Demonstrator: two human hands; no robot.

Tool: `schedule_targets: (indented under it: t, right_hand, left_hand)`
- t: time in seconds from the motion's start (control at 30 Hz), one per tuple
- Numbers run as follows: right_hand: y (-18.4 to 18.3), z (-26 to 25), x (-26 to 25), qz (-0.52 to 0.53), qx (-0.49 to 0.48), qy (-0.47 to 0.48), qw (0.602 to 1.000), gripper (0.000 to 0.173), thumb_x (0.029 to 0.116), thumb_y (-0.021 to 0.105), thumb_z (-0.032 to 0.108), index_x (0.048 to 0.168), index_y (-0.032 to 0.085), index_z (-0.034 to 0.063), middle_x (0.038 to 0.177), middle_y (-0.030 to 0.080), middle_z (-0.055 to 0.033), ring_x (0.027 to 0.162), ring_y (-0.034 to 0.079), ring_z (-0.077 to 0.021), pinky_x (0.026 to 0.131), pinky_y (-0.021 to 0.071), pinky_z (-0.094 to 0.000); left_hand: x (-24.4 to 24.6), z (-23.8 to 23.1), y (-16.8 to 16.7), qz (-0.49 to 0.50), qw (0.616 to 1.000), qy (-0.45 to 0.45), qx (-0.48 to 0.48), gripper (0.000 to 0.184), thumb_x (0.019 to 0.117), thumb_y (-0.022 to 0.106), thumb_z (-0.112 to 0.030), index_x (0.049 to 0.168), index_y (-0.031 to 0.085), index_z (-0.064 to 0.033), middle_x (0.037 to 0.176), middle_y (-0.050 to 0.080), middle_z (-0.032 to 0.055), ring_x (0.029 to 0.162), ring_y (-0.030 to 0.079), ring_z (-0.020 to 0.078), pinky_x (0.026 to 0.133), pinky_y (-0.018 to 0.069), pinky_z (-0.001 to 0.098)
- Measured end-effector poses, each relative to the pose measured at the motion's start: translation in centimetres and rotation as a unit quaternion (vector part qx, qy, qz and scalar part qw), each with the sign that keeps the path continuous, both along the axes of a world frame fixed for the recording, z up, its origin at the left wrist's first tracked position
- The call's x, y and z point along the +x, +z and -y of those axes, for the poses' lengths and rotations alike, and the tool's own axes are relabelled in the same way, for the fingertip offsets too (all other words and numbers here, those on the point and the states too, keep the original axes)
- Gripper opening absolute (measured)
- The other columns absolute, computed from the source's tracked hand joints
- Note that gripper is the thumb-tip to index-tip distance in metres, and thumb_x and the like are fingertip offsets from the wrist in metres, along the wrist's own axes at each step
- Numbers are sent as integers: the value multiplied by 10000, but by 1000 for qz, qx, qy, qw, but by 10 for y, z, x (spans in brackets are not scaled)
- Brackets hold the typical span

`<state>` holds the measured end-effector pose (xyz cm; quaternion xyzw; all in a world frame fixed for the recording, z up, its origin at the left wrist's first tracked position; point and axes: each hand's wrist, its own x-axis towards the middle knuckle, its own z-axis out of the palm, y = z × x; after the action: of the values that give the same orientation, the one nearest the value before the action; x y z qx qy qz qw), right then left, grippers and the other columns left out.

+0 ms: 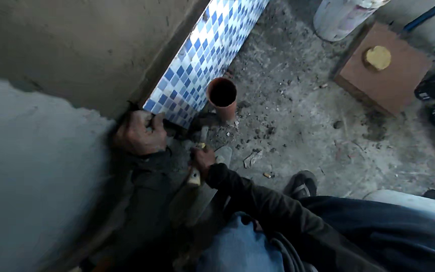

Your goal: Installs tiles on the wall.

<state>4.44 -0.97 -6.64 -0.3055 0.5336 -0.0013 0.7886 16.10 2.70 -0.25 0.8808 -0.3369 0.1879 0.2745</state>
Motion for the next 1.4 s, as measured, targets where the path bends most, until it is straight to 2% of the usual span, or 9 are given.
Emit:
schedule_targets:
  t: [0.23, 0.37, 0.53, 0.83, 0.97, 1.07, 1.17, 1.3, 1.4]
  right_hand:
    - [-22, -28, -60, -50, -131, 99, 985, 464, 1053, 582, 280, 1420, 477, 16, 1097, 678, -223, 888, 695, -311, 791, 595, -498]
    - [-35, -47, -93, -94, -158, 92, 979, 448, 1080, 528, 267, 1416, 460, -23, 1005, 681, -204, 774, 711, -272, 727, 627, -442]
    - [-51, -32, -119, -148, -193, 229, 942, 497, 1074, 536, 313, 1395, 511, -65, 1205, 674, -263, 1126, 675, -343, 1014, 530, -483]
    - [-79, 17, -121, -147, -261, 550, 779, 466, 996, 622, 483, 1108, 727, 42, 1086, 721, -220, 1054, 688, -406, 899, 529, -641]
    - [-25, 34, -84, -98, -355, 457, 810, 356, 1034, 606, 361, 1169, 684, 41, 1012, 721, -212, 923, 716, -387, 802, 572, -605]
    - [-61, 47, -35, -72, -379, 371, 845, 355, 1033, 598, 359, 1223, 709, 81, 1026, 754, -164, 937, 735, -351, 855, 575, -591]
    - [-84, 57, 8, -82, -379, 345, 855, 343, 1034, 600, 307, 1288, 688, 94, 1157, 733, -187, 1073, 706, -383, 952, 548, -592]
    - [-93, 61, 42, -103, -367, 311, 871, 387, 1045, 586, 330, 1328, 669, 80, 1261, 698, -206, 1188, 661, -394, 1029, 508, -586]
    - [-93, 62, 55, -109, -387, 312, 861, 389, 1037, 599, 307, 1339, 663, 70, 1248, 702, -218, 1182, 662, -409, 1020, 510, -596]
  left_hand:
    - [3, -1, 1, -5, 1000, -7, 16, 315, 955, 713, -298, 974, 726, 16, 885, 752, 198, 809, 742, 337, 758, 565, 511]
    - [12, -3, -10, 34, 999, -24, -19, 293, 929, 750, -302, 921, 728, -10, 837, 750, 165, 753, 739, 288, 704, 568, 468]
    - [13, -3, -9, 27, 999, -36, -20, 301, 935, 742, -299, 933, 731, 2, 839, 752, 171, 744, 740, 275, 710, 575, 434]
    - [15, -3, -8, 13, 1000, -27, -2, 296, 934, 739, -319, 958, 741, -24, 864, 764, 138, 773, 749, 239, 734, 587, 393]
    - [16, -2, -11, 39, 998, -39, -31, 300, 928, 747, -301, 916, 738, -1, 817, 747, 155, 726, 732, 229, 699, 578, 369]
    - [-20, 10, 55, -163, 977, 18, 137, 369, 1022, 636, -271, 1167, 681, 66, 1129, 720, 233, 1048, 708, 289, 971, 507, 394]
    - [-28, 13, 70, -197, 966, 26, 163, 397, 1039, 605, -275, 1203, 656, 83, 1186, 693, 269, 1095, 694, 333, 1001, 497, 422]
    - [-18, 8, 52, -136, 983, -3, 119, 354, 1008, 657, -247, 1106, 693, 92, 1067, 723, 259, 970, 720, 304, 911, 525, 376]
    - [13, 0, -6, 16, 997, -55, -52, 247, 906, 778, -214, 868, 720, 23, 785, 735, 160, 691, 726, 203, 654, 583, 313]
